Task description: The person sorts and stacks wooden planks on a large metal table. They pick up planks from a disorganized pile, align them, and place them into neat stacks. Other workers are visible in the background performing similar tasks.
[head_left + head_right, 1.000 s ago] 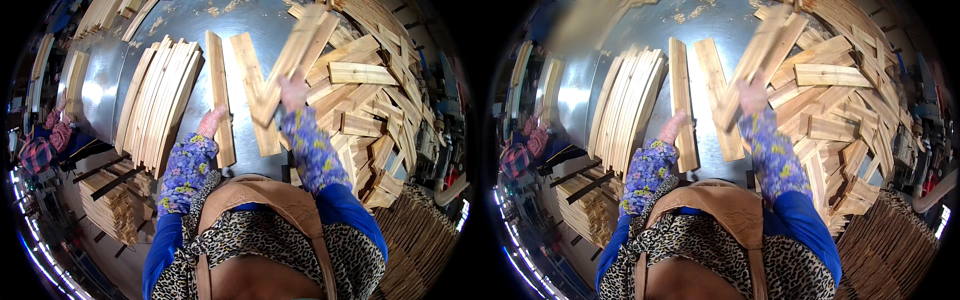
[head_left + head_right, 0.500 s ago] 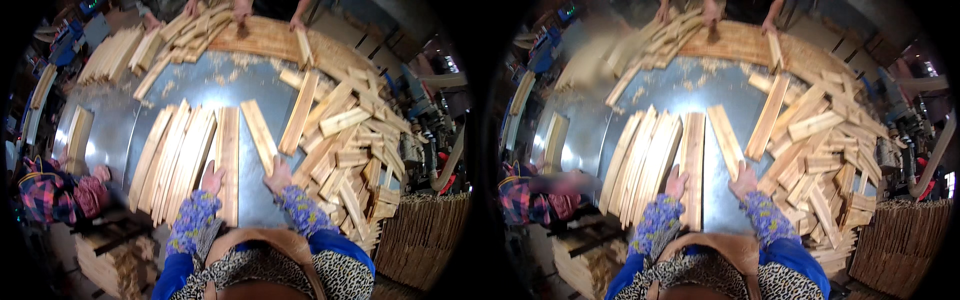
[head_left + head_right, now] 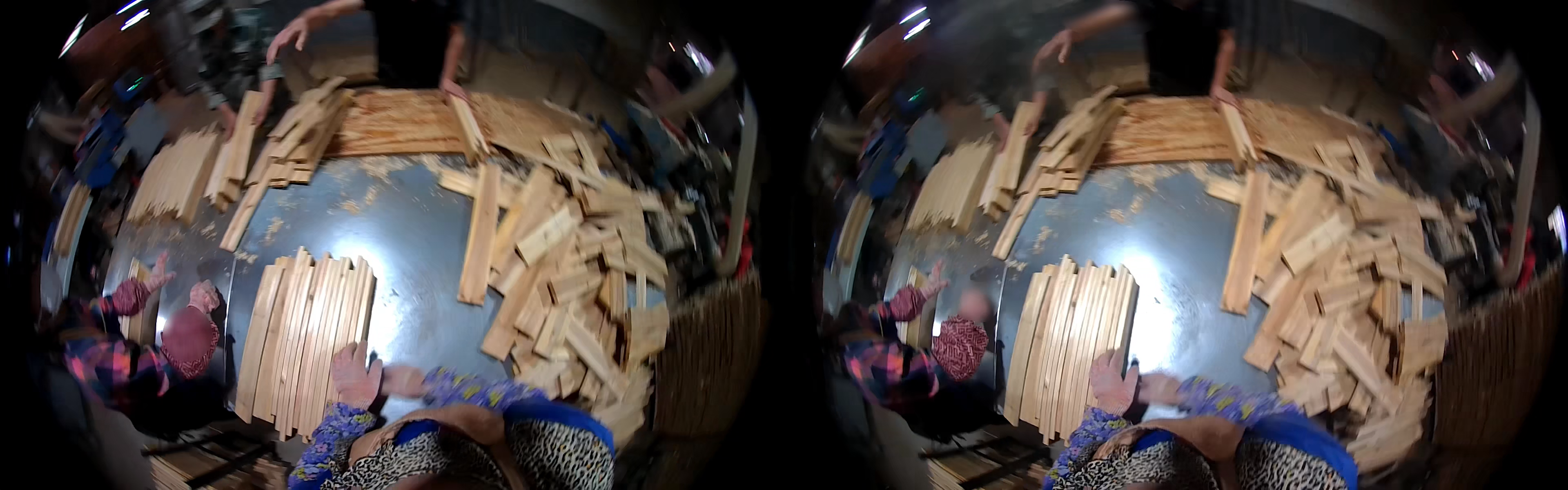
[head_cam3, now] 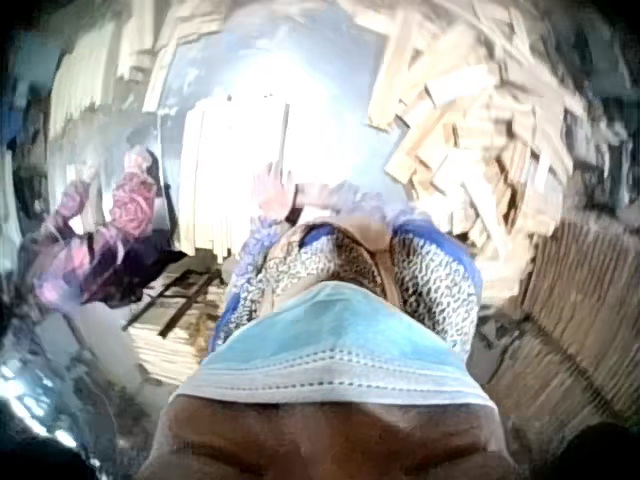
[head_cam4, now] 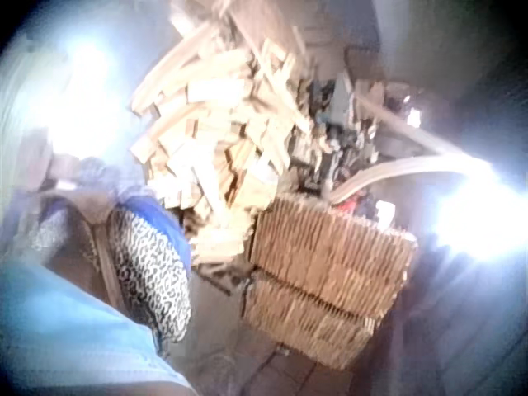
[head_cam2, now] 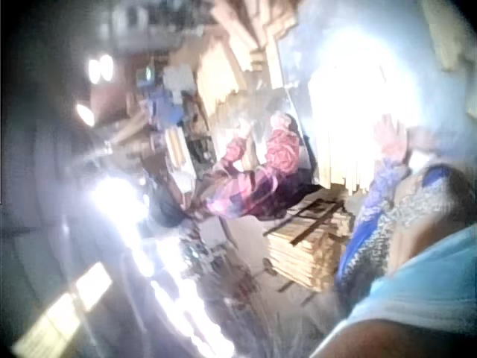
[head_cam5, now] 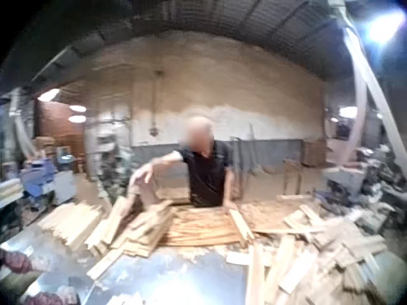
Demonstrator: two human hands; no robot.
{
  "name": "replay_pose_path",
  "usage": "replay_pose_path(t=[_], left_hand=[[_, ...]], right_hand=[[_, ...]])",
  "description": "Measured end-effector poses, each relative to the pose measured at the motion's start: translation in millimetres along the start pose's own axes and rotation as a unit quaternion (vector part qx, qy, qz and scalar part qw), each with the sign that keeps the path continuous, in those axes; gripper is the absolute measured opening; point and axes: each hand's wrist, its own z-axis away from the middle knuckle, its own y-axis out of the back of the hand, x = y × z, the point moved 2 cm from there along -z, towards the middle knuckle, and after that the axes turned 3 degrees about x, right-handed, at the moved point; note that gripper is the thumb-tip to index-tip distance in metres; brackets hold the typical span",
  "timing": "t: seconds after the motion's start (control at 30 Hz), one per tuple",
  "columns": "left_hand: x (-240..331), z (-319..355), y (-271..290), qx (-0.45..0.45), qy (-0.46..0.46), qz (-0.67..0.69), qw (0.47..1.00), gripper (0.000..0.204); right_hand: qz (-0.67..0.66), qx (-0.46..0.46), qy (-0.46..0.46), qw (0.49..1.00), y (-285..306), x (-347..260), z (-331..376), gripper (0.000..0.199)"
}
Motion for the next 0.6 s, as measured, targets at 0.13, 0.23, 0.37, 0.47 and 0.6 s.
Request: replay_pose_path(t=[0.13, 0.23, 0.37, 0.47, 0.6], left_hand=[[28, -46, -33, -0.090, 0.062, 0.016, 0.994, 0.063], [68, -102, -94, -0.137, 0.038, 0.111, 0.984, 0.069], [119, -190, -204, -0.086, -0.057, 0.073, 0.992, 0.078], [184, -263, -250, -0.176, -0.070, 0.061, 0.980, 0.080], [241, -310, -316, -0.204, 0.002, 0.239, 0.950, 0.104]], right_hand=[[-0.073, 0.409, -0.304, 0.857, 193, 54, 70, 0.042], [-0.128, 0.688, -0.270, 0.662, 293, 196, 148, 0.052], [-0.292, 0.809, -0.198, 0.470, 400, 257, 196, 0.078], [-0.420, 0.787, -0.172, 0.418, 440, 290, 203, 0.099], [-0.248, 0.705, -0.488, 0.451, 502, 314, 178, 0.110]])
